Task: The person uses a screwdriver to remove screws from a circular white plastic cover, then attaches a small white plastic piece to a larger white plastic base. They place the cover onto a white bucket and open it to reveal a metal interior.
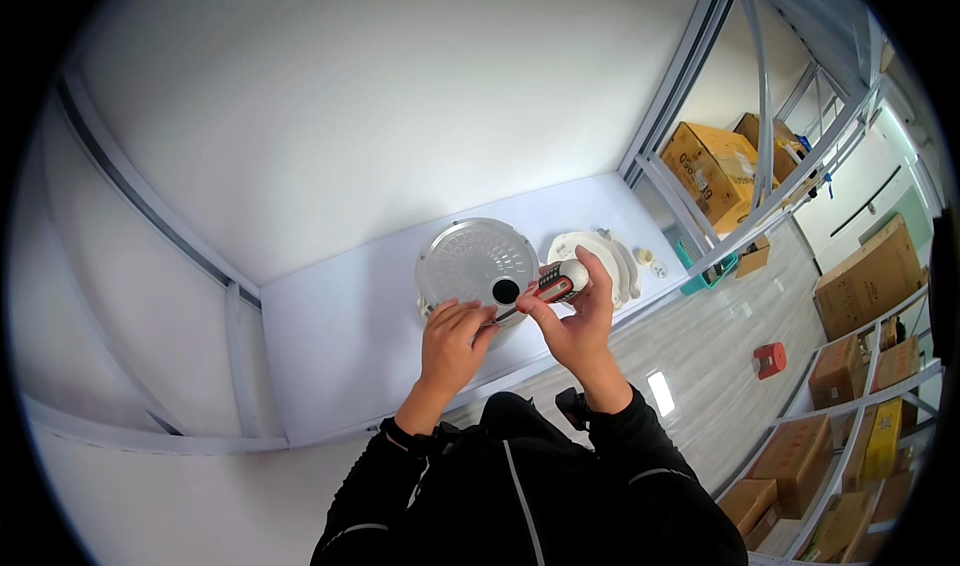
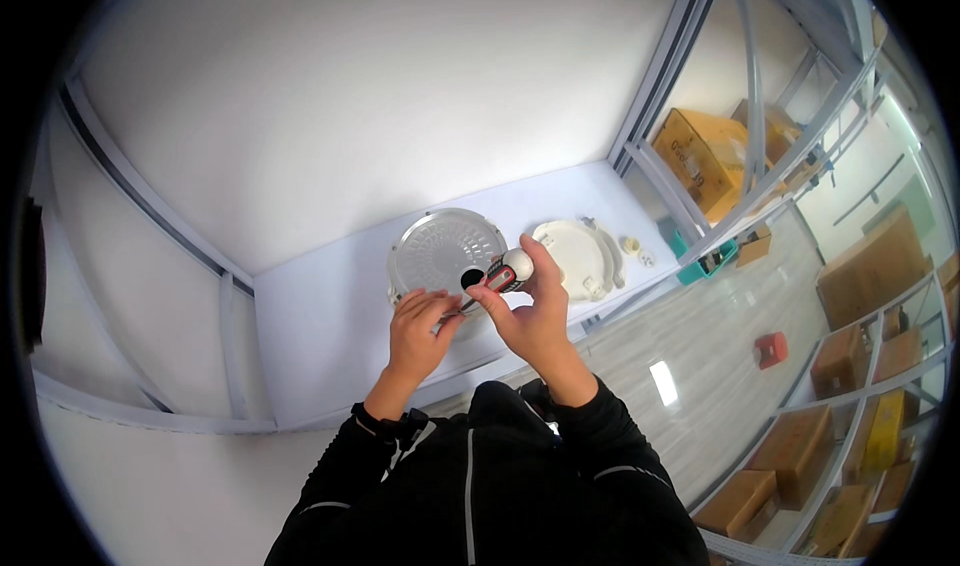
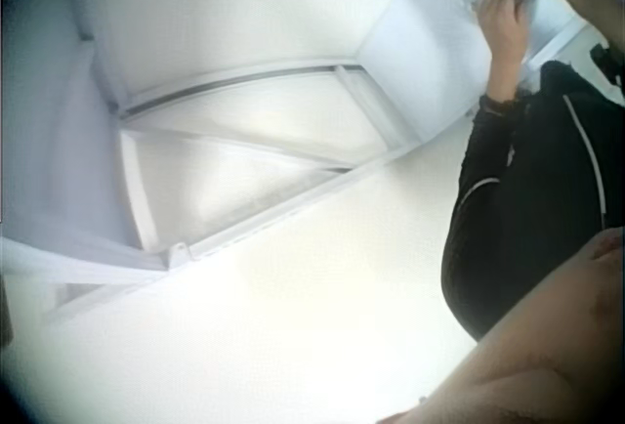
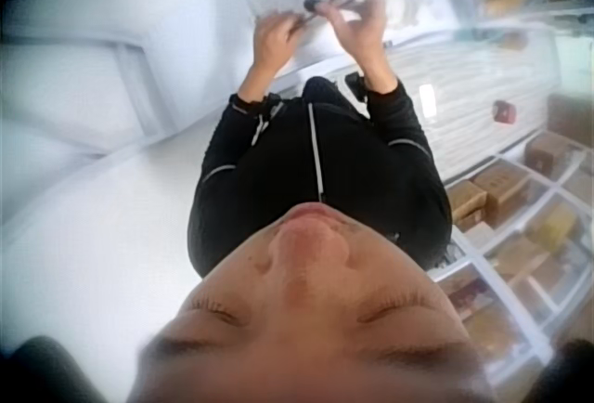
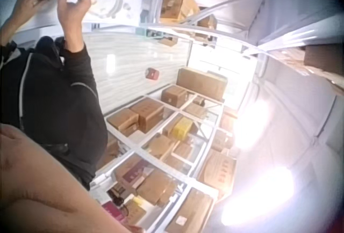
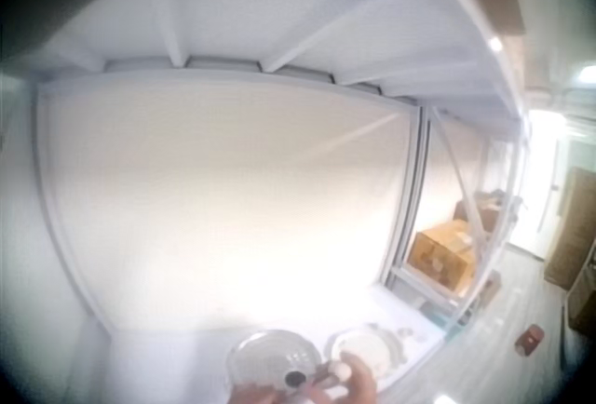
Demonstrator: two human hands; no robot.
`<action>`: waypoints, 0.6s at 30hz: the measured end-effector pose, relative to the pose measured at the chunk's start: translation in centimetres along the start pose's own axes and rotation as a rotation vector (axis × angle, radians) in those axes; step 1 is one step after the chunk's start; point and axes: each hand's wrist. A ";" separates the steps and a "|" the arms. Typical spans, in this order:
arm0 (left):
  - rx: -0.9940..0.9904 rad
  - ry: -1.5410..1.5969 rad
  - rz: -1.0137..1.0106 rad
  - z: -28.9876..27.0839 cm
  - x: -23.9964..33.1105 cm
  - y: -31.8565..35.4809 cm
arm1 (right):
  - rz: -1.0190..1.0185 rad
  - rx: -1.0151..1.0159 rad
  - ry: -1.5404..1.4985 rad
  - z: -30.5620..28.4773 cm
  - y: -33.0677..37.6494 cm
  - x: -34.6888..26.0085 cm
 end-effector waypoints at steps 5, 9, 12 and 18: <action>-0.011 0.015 -0.012 -0.3 0.2 -0.2 | 0.039 0.019 -0.028 0.4 -0.1 -0.2; -0.001 0.027 -0.016 -0.2 0.2 -0.2 | 0.024 -0.063 0.044 0.2 -0.4 -0.8; -0.004 0.034 -0.019 -0.2 0.1 0.0 | -0.030 -0.091 0.094 -0.1 -0.4 -0.7; -0.005 0.033 -0.036 -0.2 0.1 0.1 | -0.036 -0.097 0.068 0.2 -0.2 -0.7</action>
Point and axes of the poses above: each hand's wrist, its own y-axis away from the middle knuckle, its own z-axis out of the palm, x = y × z, and after that the axes turned 6 degrees about -y, right-handed
